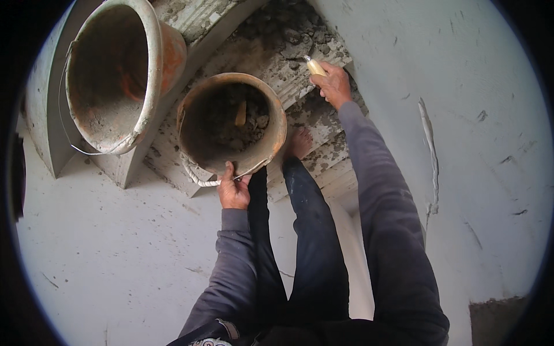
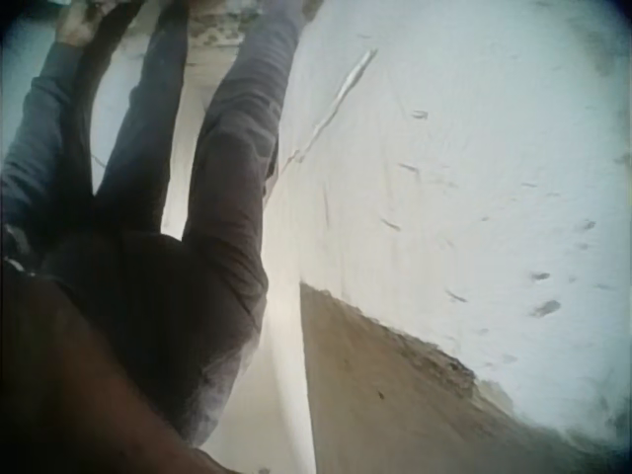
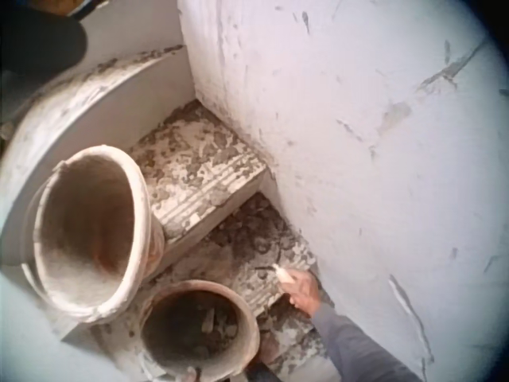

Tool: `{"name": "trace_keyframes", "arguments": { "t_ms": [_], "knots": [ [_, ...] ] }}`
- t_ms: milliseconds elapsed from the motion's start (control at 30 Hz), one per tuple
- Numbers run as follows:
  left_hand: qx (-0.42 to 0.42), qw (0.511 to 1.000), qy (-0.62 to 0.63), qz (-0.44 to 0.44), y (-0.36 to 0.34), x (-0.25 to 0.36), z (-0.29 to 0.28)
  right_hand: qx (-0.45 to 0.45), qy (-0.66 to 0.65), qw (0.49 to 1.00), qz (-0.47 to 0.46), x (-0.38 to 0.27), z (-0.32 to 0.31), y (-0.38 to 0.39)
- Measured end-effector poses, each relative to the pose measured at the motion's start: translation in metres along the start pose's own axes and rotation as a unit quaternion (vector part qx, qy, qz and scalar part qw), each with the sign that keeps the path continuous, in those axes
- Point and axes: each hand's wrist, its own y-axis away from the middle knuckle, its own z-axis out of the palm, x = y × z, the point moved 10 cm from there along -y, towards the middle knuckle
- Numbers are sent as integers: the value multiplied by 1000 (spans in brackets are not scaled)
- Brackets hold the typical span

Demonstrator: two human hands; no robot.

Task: The person applies mortar to concrete stairs using a trowel, taking the material from a bucket.

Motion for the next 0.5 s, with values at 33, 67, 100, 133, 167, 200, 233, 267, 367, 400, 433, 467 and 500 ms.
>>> {"name": "trace_keyframes", "arguments": {
  "t_ms": [33, 67, 100, 133, 167, 200, 233, 267, 367, 400, 433, 467, 500],
  "knots": [
    [0, 1000, -2, -1, -1, 0, 0, -11, 5, 1000, 4, 1, -1, 2],
    [12, 1000, -13, -1, -3, 1, -2, -9, 5, 1000, 5, 4, -4, 3],
    [24, 999, -23, 0, -4, 3, -5, -17, 6, 1000, -2, 3, -6, 5],
    [24, 999, -23, -1, -5, 3, -6, -24, 7, 1000, -8, 2, -8, 6],
    [23, 1000, -13, -8, -7, 0, -8, -23, 8, 1000, -8, 3, -12, 10],
    [22, 1000, -2, -14, -8, -1, -7, -24, -3, 1000, -8, -2, -15, 18],
    [20, 1000, -1, -14, -8, -1, -7, -25, -13, 1000, -8, -8, -19, 26],
    [12, 1000, -2, -16, -8, -1, -6, -24, -12, 1000, -10, -12, -23, 31],
    [9, 1000, -3, -21, -3, 0, -1, -35, 17, 999, 5, -24, -30, 50],
    [12, 1000, -2, -24, -1, 1, 2, -40, 53, 997, -38, -42, -32, 62],
    [11, 1000, -1, -24, 1, 2, 3, -47, 88, 992, -80, -56, -32, 73],
    [-8, 1000, 9, -19, 4, 4, 7, -47, 88, 992, -81, -61, -33, 85],
    [-28, 999, 18, -13, 8, 7, 12, -44, 101, 989, -103, -70, -33, 99]
  ]
}}
